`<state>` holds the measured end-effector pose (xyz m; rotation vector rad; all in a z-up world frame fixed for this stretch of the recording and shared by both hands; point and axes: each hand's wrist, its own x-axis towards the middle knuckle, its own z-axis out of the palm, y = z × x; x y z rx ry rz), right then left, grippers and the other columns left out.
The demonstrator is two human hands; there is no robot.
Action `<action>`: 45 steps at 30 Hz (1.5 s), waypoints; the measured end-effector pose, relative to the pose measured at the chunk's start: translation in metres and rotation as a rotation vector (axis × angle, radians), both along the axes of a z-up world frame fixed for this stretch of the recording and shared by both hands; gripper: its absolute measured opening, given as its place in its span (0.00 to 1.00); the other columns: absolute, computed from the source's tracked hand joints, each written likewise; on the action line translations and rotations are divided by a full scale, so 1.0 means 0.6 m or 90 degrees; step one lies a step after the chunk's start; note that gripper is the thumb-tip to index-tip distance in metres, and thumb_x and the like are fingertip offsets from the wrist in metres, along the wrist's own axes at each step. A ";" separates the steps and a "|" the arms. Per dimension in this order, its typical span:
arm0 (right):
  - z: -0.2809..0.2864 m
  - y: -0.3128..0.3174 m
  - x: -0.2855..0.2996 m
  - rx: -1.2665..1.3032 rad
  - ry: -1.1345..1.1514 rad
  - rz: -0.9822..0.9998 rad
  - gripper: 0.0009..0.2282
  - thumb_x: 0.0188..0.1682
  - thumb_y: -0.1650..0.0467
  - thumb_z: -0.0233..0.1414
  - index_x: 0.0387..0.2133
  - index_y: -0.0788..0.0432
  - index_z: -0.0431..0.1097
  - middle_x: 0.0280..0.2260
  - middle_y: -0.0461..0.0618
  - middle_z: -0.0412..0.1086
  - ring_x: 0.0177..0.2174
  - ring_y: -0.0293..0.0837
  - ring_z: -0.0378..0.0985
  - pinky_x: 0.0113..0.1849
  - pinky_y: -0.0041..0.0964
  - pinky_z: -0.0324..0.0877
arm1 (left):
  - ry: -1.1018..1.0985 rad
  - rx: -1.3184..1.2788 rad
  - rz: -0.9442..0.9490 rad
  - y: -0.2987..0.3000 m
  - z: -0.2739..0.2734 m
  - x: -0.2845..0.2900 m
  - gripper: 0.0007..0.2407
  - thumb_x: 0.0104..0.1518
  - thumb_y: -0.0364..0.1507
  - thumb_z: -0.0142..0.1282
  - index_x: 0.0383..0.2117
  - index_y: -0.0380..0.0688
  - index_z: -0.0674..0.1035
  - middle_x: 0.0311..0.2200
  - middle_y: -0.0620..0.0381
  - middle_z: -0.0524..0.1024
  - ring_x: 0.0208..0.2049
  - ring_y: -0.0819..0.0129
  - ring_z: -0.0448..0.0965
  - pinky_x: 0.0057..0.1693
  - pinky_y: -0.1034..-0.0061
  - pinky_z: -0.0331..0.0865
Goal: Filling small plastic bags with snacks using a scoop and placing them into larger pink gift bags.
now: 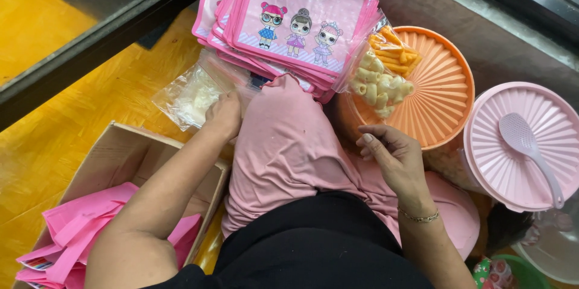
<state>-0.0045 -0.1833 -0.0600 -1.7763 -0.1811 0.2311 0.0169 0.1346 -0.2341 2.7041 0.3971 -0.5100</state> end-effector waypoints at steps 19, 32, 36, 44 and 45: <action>-0.019 -0.010 0.014 0.019 0.027 -0.014 0.07 0.42 0.75 0.47 0.32 0.68 0.68 0.21 0.57 0.69 0.21 0.38 0.71 0.26 0.28 0.70 | -0.114 -0.165 0.082 0.000 0.026 0.017 0.19 0.43 0.38 0.54 0.36 0.38 0.67 0.24 0.49 0.73 0.37 0.51 0.72 0.45 0.59 0.64; -0.026 -0.016 0.013 0.011 0.033 -0.018 0.07 0.43 0.75 0.47 0.32 0.68 0.68 0.21 0.58 0.69 0.22 0.38 0.70 0.26 0.29 0.70 | -0.016 -0.158 0.091 -0.008 0.030 -0.001 0.08 0.38 0.34 0.55 0.19 0.44 0.77 0.24 0.48 0.74 0.36 0.53 0.73 0.44 0.64 0.67; -0.026 -0.017 0.009 0.007 0.028 -0.020 0.07 0.43 0.75 0.47 0.32 0.68 0.68 0.20 0.57 0.68 0.21 0.39 0.70 0.25 0.29 0.70 | -0.034 -0.197 0.108 0.005 0.063 0.006 0.03 0.34 0.29 0.50 0.07 0.49 0.73 0.01 0.61 0.65 0.08 0.69 0.71 0.24 0.80 0.66; -0.022 -0.019 0.007 0.005 0.026 -0.019 0.07 0.43 0.75 0.46 0.32 0.68 0.68 0.21 0.58 0.68 0.22 0.39 0.71 0.26 0.29 0.70 | -0.206 -0.161 0.034 0.011 0.185 -0.015 0.16 0.42 0.39 0.55 0.10 0.38 0.71 0.12 0.42 0.68 0.23 0.46 0.72 0.30 0.63 0.62; -0.020 -0.019 0.007 0.007 0.027 -0.019 0.07 0.43 0.75 0.46 0.32 0.68 0.68 0.21 0.58 0.68 0.22 0.39 0.71 0.26 0.29 0.70 | -0.262 -0.192 0.038 0.011 0.203 -0.017 0.19 0.44 0.40 0.56 0.09 0.34 0.69 0.12 0.39 0.67 0.22 0.44 0.70 0.29 0.62 0.61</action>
